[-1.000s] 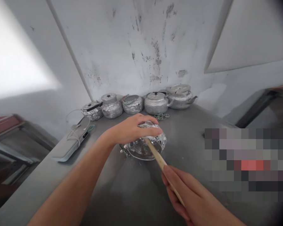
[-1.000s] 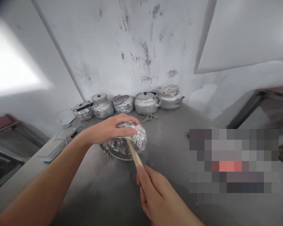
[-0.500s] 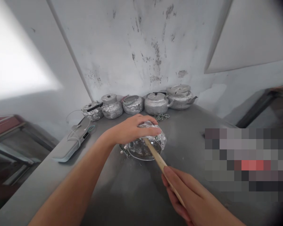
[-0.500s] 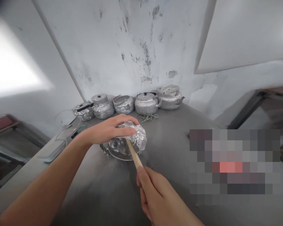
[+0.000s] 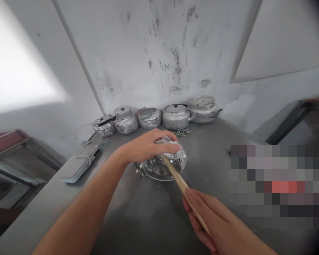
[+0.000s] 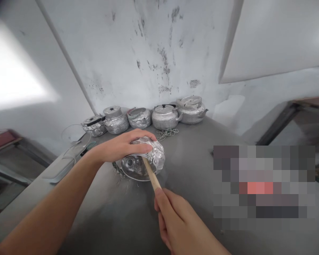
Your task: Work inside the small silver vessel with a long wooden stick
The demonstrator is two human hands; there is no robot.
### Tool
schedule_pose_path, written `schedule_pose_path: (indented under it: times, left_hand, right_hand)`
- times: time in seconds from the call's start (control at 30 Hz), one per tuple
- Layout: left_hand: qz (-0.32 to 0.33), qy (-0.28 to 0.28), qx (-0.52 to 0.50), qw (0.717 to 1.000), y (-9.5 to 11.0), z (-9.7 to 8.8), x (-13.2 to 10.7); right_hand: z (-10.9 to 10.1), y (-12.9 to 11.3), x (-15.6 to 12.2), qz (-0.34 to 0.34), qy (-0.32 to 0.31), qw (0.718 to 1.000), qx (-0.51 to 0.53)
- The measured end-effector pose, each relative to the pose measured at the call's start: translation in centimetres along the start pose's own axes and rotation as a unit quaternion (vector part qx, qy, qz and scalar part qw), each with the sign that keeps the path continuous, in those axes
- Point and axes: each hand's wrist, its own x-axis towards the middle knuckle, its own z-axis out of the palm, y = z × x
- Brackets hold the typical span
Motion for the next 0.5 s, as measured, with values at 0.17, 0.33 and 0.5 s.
schedule_pose_path:
  times: [0.17, 0.33, 0.5]
  left_hand:
    - [0.007, 0.003, -0.003, 1.000, -0.02, 0.00, 0.00]
    - [0.007, 0.002, 0.001, 1.000, -0.08, 0.01, 0.02]
    - [0.005, 0.000, -0.002, 1.000, -0.17, 0.00, 0.01]
  right_hand:
    - [0.05, 0.26, -0.41, 0.002, -0.010, 1.000, 0.012]
    - [-0.04, 0.51, -0.24, 0.007, 0.022, 0.999, 0.026]
    - [-0.14, 0.46, -0.20, -0.006, -0.006, 1.000, 0.012]
